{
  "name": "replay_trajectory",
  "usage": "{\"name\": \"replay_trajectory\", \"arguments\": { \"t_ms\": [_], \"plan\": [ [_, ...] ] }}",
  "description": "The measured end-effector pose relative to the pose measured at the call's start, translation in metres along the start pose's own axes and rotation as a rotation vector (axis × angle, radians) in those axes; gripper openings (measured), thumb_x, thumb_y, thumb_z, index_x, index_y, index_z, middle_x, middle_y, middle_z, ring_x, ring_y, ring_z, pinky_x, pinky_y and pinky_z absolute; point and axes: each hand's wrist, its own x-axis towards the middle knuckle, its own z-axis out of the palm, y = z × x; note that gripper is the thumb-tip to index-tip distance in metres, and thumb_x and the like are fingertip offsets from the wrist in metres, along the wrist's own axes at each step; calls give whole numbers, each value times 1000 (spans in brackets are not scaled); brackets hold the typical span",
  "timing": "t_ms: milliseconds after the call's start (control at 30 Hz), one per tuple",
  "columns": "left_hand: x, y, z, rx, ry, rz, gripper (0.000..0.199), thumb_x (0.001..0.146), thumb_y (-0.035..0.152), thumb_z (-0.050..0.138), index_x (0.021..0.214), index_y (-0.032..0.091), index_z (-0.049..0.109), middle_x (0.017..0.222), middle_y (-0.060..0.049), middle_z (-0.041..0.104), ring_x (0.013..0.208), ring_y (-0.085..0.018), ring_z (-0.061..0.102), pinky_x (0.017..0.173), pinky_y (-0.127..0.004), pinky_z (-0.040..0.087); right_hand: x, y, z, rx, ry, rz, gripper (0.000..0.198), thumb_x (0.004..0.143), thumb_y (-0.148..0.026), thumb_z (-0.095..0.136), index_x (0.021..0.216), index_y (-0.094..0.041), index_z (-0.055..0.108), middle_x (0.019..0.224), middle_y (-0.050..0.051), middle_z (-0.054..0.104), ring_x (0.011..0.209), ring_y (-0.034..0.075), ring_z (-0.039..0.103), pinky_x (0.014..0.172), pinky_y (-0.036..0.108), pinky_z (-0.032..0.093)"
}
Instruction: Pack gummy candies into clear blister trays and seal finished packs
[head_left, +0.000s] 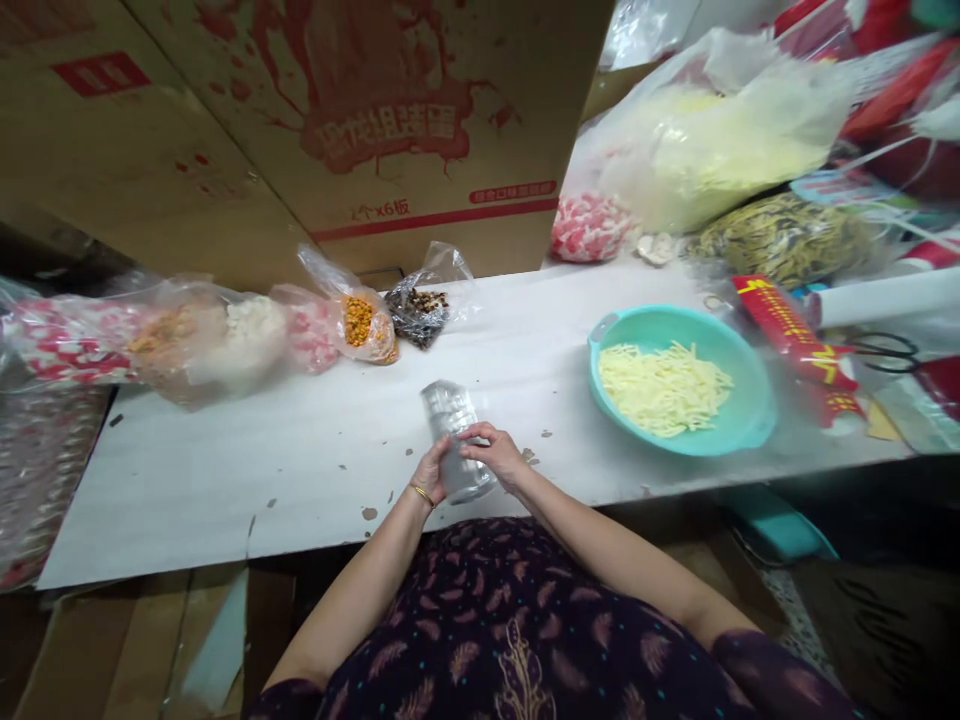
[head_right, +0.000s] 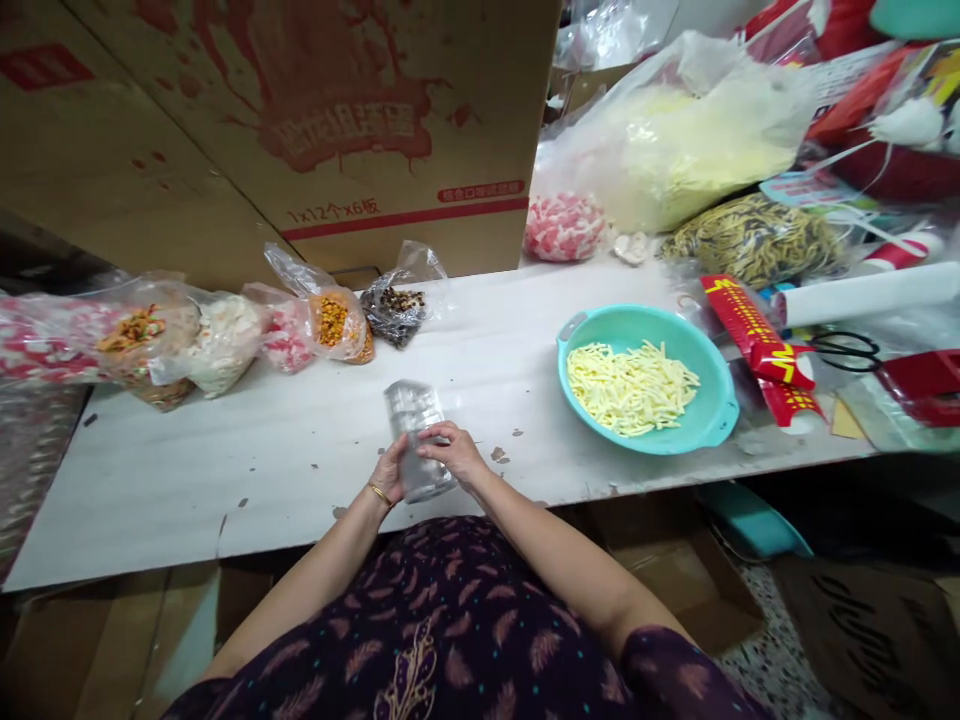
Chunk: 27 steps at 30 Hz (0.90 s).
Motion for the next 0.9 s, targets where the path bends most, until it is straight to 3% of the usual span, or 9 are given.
{"name": "replay_trajectory", "arguments": {
  "t_ms": [167, 500, 700, 767, 900],
  "plan": [
    [6, 14, 10, 63, -47, -27, 28, 62, 29, 66, 85, 13, 62, 73, -5, 68, 64, -18, 62, 69, -32, 49, 9, -10, -2, 26, 16, -6, 21, 55, -32, 73, 75, -24, 70, 87, 0, 52, 88, 15, 50, 82, 29, 39],
    [28, 23, 16, 205, 46, -19, 33, 56, 33, 71, 81, 14, 62, 67, -4, 66, 57, -18, 61, 62, -31, 49, 22, -13, -16, 73, 66, 20, 23, 51, -27, 74, 73, -24, 70, 84, -1, 51, 90, 14, 49, 88, 29, 36],
    [46, 19, 38, 436, -9, 194, 52, 52, 28, 75, 98, 15, 55, 79, -3, 64, 68, -17, 61, 65, -28, 47, 32, -5, -18, -66, 180, 9, 16, 55, -22, 68, 70, -22, 67, 86, -1, 55, 87, 14, 52, 86, 30, 38],
    [54, 21, 39, 481, 7, 265, 56, 50, 25, 76, 100, 17, 52, 80, -2, 64, 67, -15, 60, 63, -26, 46, 36, 1, -22, -44, 218, 14, 11, 54, -24, 68, 64, -20, 64, 88, 0, 56, 84, 14, 53, 80, 30, 41],
    [67, 36, 19, 490, 134, 299, 55, 50, 26, 75, 99, 19, 50, 72, 3, 61, 59, -11, 57, 59, -25, 44, 47, 1, -57, 83, 361, 202, 18, 58, -34, 64, 64, -18, 57, 82, 2, 58, 71, 13, 56, 57, 26, 42]
  ]
}}
